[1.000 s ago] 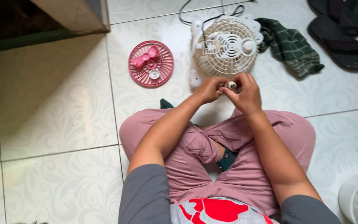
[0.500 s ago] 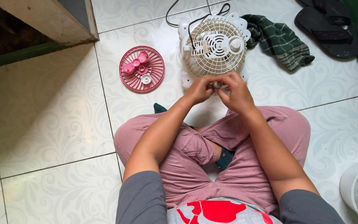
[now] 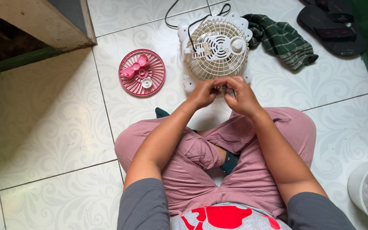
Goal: The person sits on the floor and disassembles a small electric fan. They remove the front grille and fan blades, then use a screwdriver to loosen and remove screws from the rear housing.
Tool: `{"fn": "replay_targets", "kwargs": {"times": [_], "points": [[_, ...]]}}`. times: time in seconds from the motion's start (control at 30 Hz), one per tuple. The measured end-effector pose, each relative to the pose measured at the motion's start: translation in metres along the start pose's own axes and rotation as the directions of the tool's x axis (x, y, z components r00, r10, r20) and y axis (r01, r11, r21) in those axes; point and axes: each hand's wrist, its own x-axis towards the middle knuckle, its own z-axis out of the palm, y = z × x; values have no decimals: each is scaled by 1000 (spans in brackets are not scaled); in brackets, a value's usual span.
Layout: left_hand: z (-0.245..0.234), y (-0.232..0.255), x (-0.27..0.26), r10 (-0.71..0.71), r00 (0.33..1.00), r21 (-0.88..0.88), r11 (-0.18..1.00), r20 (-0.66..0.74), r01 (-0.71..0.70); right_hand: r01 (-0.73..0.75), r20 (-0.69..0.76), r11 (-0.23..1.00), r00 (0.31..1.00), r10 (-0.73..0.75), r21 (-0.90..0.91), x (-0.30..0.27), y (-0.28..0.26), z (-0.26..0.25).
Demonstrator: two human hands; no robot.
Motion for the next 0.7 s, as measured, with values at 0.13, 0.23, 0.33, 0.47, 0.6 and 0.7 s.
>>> {"fn": "replay_targets", "kwargs": {"times": [0.13,0.23,0.33,0.47,0.6,0.7], "points": [[0,2,1,-69,998,39,997,-5,69,-295,-53,956,954,295,8,-2,-6,10],[-4,5,2,-104,994,62,992,-27,106,-376,-53,923,926,373,-77,-1,-4,16],[-6,5,3,-92,995,-66,993,36,94,-210,20,978,977,210,-22,1,4,3],[-3,3,3,-51,999,-101,994,1,51,-50,-57,993,997,56,109,-1,1,-2],[-5,-3,5,-51,998,-61,997,-37,49,-349,-67,933,937,344,-88,0,-1,14],[-25,-19,10,-17,996,74,997,-93,24,-390,-63,920,920,387,-33,3,11,11]]}}
